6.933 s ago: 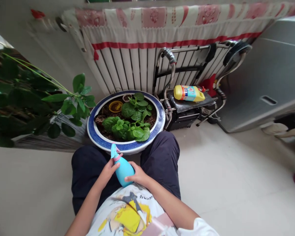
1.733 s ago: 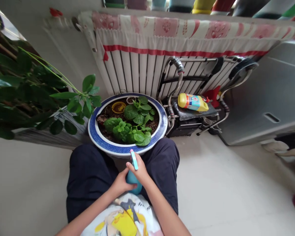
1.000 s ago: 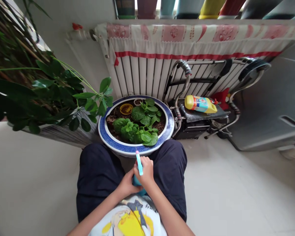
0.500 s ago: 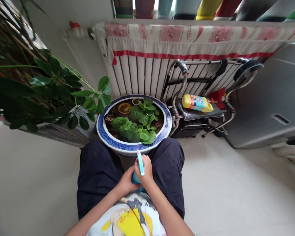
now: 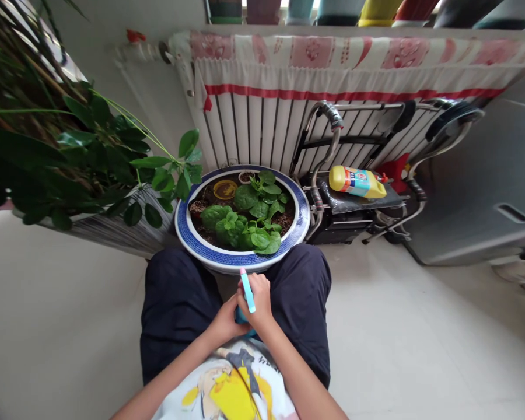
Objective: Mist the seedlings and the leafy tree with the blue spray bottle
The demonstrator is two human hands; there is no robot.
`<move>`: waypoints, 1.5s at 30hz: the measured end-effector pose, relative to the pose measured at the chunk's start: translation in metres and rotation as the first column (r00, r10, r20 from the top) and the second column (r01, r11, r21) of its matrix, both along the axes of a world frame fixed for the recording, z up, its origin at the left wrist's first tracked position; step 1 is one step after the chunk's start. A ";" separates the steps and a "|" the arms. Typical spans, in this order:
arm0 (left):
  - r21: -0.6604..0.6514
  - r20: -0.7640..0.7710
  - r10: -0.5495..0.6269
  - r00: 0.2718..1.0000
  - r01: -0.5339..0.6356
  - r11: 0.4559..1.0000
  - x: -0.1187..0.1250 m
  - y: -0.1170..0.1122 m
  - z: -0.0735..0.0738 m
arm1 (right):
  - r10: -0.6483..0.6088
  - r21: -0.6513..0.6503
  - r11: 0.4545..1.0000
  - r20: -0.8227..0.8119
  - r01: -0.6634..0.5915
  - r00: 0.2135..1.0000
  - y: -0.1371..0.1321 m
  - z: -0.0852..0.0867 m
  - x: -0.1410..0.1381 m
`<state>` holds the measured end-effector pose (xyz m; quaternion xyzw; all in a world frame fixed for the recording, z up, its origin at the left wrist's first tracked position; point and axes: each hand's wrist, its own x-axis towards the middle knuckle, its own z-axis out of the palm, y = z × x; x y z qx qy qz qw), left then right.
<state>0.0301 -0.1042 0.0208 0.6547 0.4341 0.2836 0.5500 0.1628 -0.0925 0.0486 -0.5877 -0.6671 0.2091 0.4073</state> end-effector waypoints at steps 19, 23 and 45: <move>-0.016 0.026 -0.012 1.000 0.012 1.000 0.002 0.000 -0.001 | -0.025 -0.060 0.998 -0.013 0.024 1.000 0.003 0.002 0.003; -0.019 0.024 -0.004 1.000 0.005 1.000 0.002 0.001 -0.001 | -0.009 -0.070 0.998 -0.073 0.004 0.997 0.003 0.002 0.003; -0.499 0.280 -0.115 0.953 0.247 0.831 -0.004 0.014 -0.016 | -0.384 -0.228 0.923 -0.526 0.309 0.759 0.008 0.004 0.067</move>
